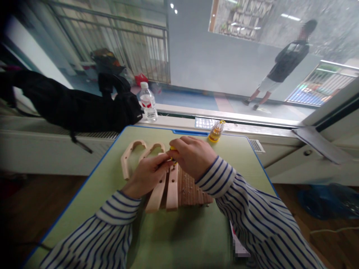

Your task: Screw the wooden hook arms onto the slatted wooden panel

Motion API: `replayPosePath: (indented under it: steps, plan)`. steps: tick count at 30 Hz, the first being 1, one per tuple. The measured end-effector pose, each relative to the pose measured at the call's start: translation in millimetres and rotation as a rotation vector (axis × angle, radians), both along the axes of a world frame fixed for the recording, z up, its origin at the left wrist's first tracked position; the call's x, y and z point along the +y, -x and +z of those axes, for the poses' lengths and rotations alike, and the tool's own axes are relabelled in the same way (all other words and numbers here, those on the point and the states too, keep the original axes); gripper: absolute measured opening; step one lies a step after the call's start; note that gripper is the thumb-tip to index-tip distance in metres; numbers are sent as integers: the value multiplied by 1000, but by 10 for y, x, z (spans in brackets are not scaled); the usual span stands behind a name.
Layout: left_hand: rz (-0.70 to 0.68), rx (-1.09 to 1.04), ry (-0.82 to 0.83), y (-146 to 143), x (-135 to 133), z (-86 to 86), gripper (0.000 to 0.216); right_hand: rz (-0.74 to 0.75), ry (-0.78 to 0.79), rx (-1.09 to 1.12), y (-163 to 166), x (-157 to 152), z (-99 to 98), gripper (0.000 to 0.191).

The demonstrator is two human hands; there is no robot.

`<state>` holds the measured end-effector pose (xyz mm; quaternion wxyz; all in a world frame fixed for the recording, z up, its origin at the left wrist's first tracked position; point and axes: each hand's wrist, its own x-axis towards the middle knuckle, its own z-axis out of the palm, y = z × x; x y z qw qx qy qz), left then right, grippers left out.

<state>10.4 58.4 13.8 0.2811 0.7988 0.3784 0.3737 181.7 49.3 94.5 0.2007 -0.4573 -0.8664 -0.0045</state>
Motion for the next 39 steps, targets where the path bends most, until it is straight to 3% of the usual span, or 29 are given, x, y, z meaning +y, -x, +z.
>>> replayPosePath:
  steps: [6,17,29,39]
  plan:
    - [97,9,-80,-2,-5,13,27,-17,28,-5,19,-17,53,32]
    - [95,-40,-22,7,11,-12,25,106,133,-18,-39,-32,89,35]
    - [12,-36,6,3,-14,34,24,10,103,-72,-11,-32,117,35]
    - [-49,-25,6,-5,-18,78,21,-40,31,0,-15,-67,0,35]
